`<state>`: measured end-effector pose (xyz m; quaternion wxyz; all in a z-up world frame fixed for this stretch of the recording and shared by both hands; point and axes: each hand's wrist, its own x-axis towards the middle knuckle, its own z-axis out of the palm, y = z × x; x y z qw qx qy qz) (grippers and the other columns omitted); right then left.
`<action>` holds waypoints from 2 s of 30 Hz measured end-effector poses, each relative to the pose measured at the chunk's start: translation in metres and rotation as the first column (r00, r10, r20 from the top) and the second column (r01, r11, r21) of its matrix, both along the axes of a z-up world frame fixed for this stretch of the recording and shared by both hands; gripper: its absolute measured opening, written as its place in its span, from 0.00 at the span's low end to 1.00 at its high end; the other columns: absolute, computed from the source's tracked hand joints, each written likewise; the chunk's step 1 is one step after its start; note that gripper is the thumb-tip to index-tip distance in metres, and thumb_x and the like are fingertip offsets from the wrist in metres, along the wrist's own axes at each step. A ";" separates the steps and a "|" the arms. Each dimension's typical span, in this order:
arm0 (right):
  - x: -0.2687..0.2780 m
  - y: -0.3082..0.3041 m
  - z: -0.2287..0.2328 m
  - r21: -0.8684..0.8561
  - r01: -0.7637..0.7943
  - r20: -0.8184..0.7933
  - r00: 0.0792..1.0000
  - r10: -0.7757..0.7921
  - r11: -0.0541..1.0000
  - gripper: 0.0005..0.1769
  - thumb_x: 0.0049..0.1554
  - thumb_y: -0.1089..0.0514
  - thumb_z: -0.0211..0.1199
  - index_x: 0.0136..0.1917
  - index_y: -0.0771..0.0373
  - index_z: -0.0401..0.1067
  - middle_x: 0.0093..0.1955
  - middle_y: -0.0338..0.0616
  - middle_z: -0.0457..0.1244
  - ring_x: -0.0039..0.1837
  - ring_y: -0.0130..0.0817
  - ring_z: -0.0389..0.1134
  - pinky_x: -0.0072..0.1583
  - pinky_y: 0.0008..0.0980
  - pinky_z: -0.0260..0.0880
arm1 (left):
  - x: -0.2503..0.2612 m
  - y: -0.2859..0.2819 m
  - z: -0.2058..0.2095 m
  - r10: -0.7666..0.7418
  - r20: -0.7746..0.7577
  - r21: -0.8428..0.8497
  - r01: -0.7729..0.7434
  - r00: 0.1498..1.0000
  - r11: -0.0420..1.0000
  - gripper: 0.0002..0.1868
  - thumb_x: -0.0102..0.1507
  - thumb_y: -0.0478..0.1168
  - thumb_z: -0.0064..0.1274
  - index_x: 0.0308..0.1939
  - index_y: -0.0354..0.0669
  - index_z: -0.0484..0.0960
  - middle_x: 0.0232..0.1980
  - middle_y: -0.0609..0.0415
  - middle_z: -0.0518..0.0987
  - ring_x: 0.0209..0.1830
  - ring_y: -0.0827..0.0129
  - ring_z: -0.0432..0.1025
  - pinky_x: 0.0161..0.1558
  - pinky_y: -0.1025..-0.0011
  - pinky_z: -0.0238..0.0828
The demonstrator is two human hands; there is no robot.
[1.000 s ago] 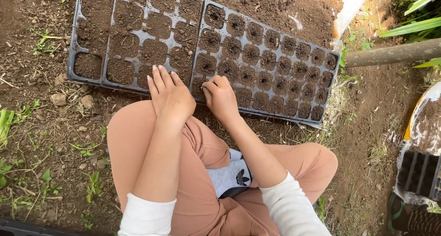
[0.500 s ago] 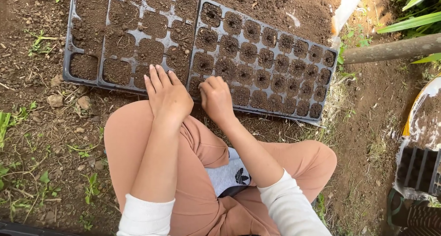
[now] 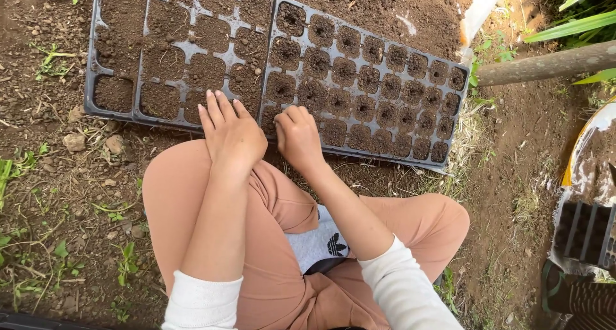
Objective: The person sits cross-legged on the ground and places seeds into the cells of a seedling tray filled with soil. They then use a spray bottle to water the soil in the tray.
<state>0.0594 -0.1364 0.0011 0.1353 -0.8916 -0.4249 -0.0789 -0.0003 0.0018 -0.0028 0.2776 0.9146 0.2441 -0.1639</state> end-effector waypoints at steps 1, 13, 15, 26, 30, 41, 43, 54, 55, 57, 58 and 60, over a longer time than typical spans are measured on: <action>0.001 -0.001 0.003 0.000 -0.002 -0.002 1.000 0.002 1.000 0.03 0.54 0.64 0.64 0.44 0.58 0.74 0.42 0.37 0.61 0.50 0.37 0.64 0.50 0.32 0.64 | 0.000 0.001 0.000 0.002 -0.002 0.000 -0.002 1.000 1.000 0.40 0.67 0.47 0.44 0.77 0.25 0.55 0.82 0.26 0.43 0.83 0.36 0.26 0.77 0.39 0.18; -0.001 -0.004 0.018 -0.001 0.094 -0.147 0.985 -0.093 0.996 0.06 0.54 0.62 0.69 0.47 0.59 0.75 0.44 0.38 0.60 0.51 0.38 0.63 0.52 0.36 0.66 | -0.001 0.002 0.006 -0.015 0.022 0.010 0.015 1.000 1.000 0.39 0.67 0.46 0.44 0.77 0.24 0.56 0.81 0.24 0.43 0.82 0.34 0.28 0.77 0.38 0.19; 0.000 -0.001 0.019 0.006 0.049 -0.100 0.994 -0.048 0.999 0.03 0.56 0.64 0.65 0.44 0.58 0.76 0.43 0.36 0.60 0.51 0.36 0.63 0.51 0.33 0.65 | 0.001 0.002 0.002 -0.012 0.003 0.007 0.012 1.000 1.000 0.40 0.67 0.47 0.45 0.77 0.24 0.55 0.81 0.24 0.43 0.82 0.34 0.27 0.77 0.38 0.19; -0.004 -0.002 0.021 0.024 0.008 0.008 1.000 -0.008 1.000 0.05 0.57 0.65 0.62 0.46 0.57 0.73 0.45 0.36 0.58 0.51 0.35 0.61 0.49 0.31 0.60 | 0.001 0.001 0.010 0.014 -0.028 -0.011 -0.014 1.000 1.000 0.40 0.67 0.47 0.45 0.77 0.25 0.54 0.82 0.26 0.42 0.82 0.36 0.25 0.77 0.40 0.17; -0.006 -0.005 0.020 0.065 0.019 0.037 0.999 -0.021 0.998 0.05 0.58 0.62 0.61 0.48 0.55 0.70 0.47 0.34 0.56 0.53 0.34 0.60 0.49 0.31 0.59 | 0.002 0.001 0.008 0.011 -0.018 -0.018 -0.011 1.000 1.000 0.41 0.67 0.47 0.46 0.77 0.24 0.54 0.82 0.25 0.41 0.82 0.35 0.26 0.77 0.40 0.18; -0.004 -0.020 0.040 0.269 0.199 -0.226 0.964 -0.139 0.943 0.09 0.60 0.66 0.61 0.49 0.52 0.74 0.46 0.31 0.64 0.49 0.30 0.62 0.50 0.27 0.62 | 0.001 -0.001 -0.003 0.025 0.087 0.015 -0.027 0.996 1.000 0.40 0.66 0.46 0.49 0.75 0.23 0.59 0.80 0.23 0.46 0.82 0.34 0.29 0.77 0.39 0.20; -0.004 -0.026 0.038 0.312 0.267 -0.307 0.936 -0.170 0.912 0.09 0.60 0.67 0.62 0.48 0.52 0.75 0.44 0.31 0.65 0.47 0.29 0.63 0.49 0.26 0.63 | -0.001 0.002 0.010 0.033 0.113 0.015 -0.035 0.993 0.999 0.39 0.66 0.46 0.49 0.75 0.24 0.60 0.80 0.23 0.47 0.82 0.34 0.30 0.77 0.38 0.21; -0.010 -0.038 0.065 0.387 0.690 -0.860 0.510 -0.032 0.611 0.08 0.61 0.70 0.57 0.49 0.61 0.74 0.42 0.41 0.70 0.46 0.20 0.62 0.50 0.20 0.61 | -0.001 0.007 0.049 -0.115 0.378 -0.447 0.290 0.919 0.846 0.12 0.67 0.47 0.53 0.49 0.51 0.87 0.38 0.55 0.83 0.42 0.59 0.80 0.45 0.59 0.74; -0.010 -0.040 0.066 0.389 0.692 -0.860 0.510 -0.031 0.608 0.08 0.61 0.70 0.57 0.49 0.61 0.74 0.42 0.41 0.70 0.46 0.20 0.62 0.50 0.20 0.61 | 0.000 0.007 0.052 -0.118 0.378 -0.445 0.292 0.918 0.847 0.12 0.67 0.47 0.53 0.49 0.51 0.87 0.38 0.55 0.83 0.42 0.59 0.80 0.45 0.59 0.74; -0.013 -0.044 0.066 0.395 0.694 -0.868 0.496 -0.001 0.602 0.07 0.62 0.69 0.57 0.49 0.61 0.74 0.43 0.43 0.70 0.47 0.22 0.64 0.50 0.20 0.61 | -0.001 0.006 0.056 -0.071 0.355 -0.539 0.266 0.932 0.799 0.11 0.66 0.47 0.51 0.43 0.50 0.86 0.36 0.52 0.84 0.39 0.55 0.79 0.42 0.56 0.73; -0.013 -0.047 0.060 0.396 0.696 -0.869 0.495 -0.001 0.600 0.07 0.62 0.69 0.57 0.49 0.61 0.74 0.43 0.43 0.70 0.47 0.22 0.64 0.50 0.20 0.61 | -0.002 0.007 0.062 -0.074 0.353 -0.538 0.267 0.933 0.800 0.11 0.66 0.47 0.51 0.43 0.50 0.86 0.36 0.52 0.84 0.39 0.55 0.79 0.42 0.56 0.73; -0.012 -0.055 0.048 0.430 0.746 -0.879 0.475 0.046 0.508 0.08 0.61 0.70 0.56 0.49 0.63 0.73 0.43 0.45 0.70 0.45 0.22 0.66 0.45 0.16 0.62 | -0.002 0.007 0.073 -0.069 0.346 -0.586 0.273 0.936 0.763 0.11 0.63 0.45 0.52 0.40 0.44 0.84 0.33 0.50 0.81 0.38 0.56 0.78 0.42 0.58 0.72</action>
